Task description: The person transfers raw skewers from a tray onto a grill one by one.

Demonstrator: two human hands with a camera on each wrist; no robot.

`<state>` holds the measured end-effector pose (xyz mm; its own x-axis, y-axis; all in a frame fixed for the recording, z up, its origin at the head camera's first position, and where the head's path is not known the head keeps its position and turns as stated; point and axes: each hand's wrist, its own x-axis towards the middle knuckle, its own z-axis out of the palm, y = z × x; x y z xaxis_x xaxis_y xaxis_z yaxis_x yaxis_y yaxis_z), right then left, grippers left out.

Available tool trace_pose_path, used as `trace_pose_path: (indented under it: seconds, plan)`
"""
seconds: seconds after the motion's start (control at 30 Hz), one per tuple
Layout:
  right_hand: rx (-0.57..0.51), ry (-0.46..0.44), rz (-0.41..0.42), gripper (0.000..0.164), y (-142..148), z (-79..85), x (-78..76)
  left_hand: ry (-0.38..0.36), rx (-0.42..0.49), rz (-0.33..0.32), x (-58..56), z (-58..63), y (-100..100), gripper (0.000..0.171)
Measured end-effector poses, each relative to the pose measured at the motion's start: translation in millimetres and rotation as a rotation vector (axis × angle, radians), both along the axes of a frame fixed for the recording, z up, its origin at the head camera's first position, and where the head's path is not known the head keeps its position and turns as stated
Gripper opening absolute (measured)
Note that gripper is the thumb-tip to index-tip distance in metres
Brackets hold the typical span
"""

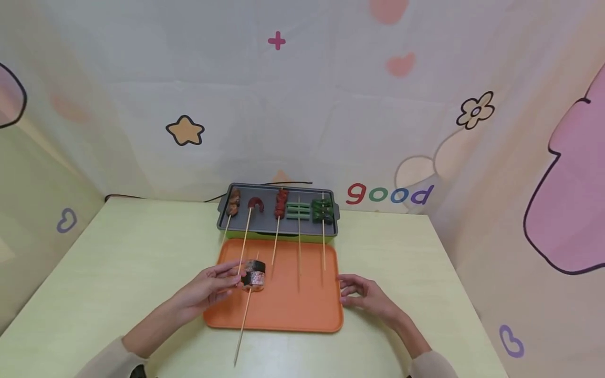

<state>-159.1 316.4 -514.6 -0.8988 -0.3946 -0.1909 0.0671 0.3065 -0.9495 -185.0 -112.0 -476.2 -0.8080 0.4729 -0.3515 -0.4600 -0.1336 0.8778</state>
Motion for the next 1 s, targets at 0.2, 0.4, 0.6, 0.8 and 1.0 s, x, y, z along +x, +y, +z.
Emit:
trace_pose_path:
  seconds: [0.2, 0.4, 0.6, 0.8, 1.0]
  plan:
    - [-0.014, 0.008, 0.003, 0.061, 0.5, -1.9, -0.5, 0.053, -0.021, 0.176, -11.3, -3.4, 21.4, 0.057]
    - [-0.004, 0.011, 0.0, 0.061, 1.2, -2.4, 0.1, 0.199, -0.143, 0.324, -4.7, -5.0, 36.2, 0.055]
    - [0.001, 0.014, -0.015, 0.061, 1.6, -0.1, 0.9, 0.269, -0.171, 0.336, 0.6, -7.5, 42.5, 0.06]
    - [0.002, 0.019, -0.015, 0.062, 1.2, -0.3, 0.7, 0.281, -0.19, 0.351, -0.5, -10.6, 43.8, 0.055]
    - [0.003, -0.005, -0.021, 0.062, -0.1, -0.3, 1.2, 0.27, -0.217, 0.336, 1.5, -13.5, 39.0, 0.054]
